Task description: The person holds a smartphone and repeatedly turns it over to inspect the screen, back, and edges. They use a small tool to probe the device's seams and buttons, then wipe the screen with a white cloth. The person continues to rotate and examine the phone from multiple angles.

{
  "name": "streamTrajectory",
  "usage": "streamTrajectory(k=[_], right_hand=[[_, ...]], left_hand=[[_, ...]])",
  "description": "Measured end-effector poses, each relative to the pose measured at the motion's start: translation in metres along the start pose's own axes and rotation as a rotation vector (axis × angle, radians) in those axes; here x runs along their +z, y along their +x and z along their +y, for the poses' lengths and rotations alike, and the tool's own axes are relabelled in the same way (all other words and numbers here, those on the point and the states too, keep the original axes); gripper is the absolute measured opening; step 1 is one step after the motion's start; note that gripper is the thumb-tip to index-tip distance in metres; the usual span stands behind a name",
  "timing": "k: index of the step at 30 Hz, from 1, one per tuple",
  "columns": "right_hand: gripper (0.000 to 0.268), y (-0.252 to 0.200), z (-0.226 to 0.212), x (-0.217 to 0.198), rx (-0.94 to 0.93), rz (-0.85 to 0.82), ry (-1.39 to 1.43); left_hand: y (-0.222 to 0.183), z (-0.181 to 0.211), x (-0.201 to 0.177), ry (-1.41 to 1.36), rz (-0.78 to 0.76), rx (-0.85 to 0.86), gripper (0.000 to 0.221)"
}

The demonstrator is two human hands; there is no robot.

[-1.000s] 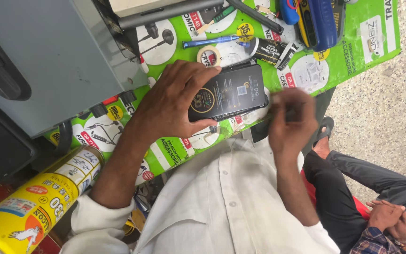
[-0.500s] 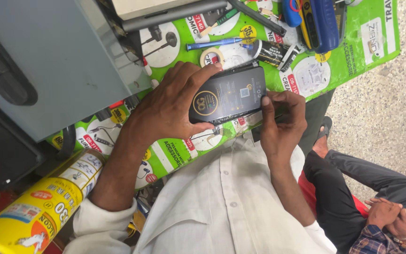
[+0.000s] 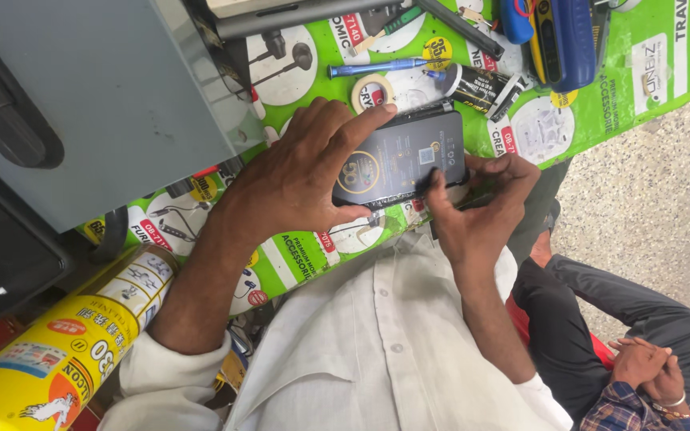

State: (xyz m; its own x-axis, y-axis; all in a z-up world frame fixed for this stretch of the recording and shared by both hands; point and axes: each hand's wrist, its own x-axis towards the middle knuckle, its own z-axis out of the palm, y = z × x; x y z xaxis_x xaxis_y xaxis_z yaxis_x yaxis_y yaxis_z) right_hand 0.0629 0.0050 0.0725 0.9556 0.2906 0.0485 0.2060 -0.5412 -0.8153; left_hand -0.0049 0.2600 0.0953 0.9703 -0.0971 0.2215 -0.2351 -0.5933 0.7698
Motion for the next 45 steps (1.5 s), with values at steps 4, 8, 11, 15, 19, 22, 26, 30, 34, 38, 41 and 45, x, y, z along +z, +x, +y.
streamTrajectory(k=[4, 8, 11, 15, 19, 22, 26, 30, 34, 38, 41, 45], right_hand=[[0.049, -0.001, 0.004, -0.002, -0.028, 0.009, 0.033], [0.052, -0.001, 0.008, -0.001, -0.01, 0.03, 0.035], [0.048, -0.003, 0.01, -0.002, -0.012, 0.041, 0.061], [0.051, -0.004, 0.012, -0.001, -0.053, 0.049, 0.032], [0.047, -0.005, 0.014, 0.0, -0.022, 0.063, 0.103], [0.052, -0.007, 0.015, 0.002, -0.037, 0.069, 0.059], [0.044, -0.008, 0.018, 0.0, -0.027, 0.057, 0.117], [0.043, -0.007, 0.021, -0.001, -0.028, 0.063, 0.117], [0.05, -0.008, 0.021, -0.001, -0.042, 0.043, 0.105], [0.049, -0.005, 0.017, -0.004, -0.017, 0.046, 0.107], [0.049, -0.005, 0.016, -0.004, -0.039, 0.031, 0.076], [0.051, -0.003, 0.018, -0.007, -0.02, 0.021, 0.107]], left_hand=[[0.0, 0.001, 0.001, 0.008, -0.007, -0.014, 0.121], [0.001, 0.0, 0.001, 0.002, -0.007, 0.001, 0.121], [0.0, -0.001, 0.001, 0.007, -0.011, 0.001, 0.121], [0.0, -0.001, 0.001, 0.016, -0.011, -0.003, 0.121], [0.0, -0.001, 0.001, 0.022, -0.011, -0.005, 0.121], [0.0, 0.0, 0.002, 0.023, -0.013, -0.01, 0.121], [-0.001, 0.0, 0.002, 0.037, -0.011, -0.013, 0.121], [0.0, -0.001, 0.002, 0.041, -0.01, 0.0, 0.12], [0.001, -0.001, 0.001, 0.028, -0.006, 0.031, 0.121], [0.001, 0.001, 0.001, 0.053, -0.009, 0.008, 0.121], [-0.001, 0.001, 0.0, 0.05, -0.018, 0.007, 0.121], [0.001, 0.001, 0.0, 0.046, -0.022, 0.009, 0.121]])
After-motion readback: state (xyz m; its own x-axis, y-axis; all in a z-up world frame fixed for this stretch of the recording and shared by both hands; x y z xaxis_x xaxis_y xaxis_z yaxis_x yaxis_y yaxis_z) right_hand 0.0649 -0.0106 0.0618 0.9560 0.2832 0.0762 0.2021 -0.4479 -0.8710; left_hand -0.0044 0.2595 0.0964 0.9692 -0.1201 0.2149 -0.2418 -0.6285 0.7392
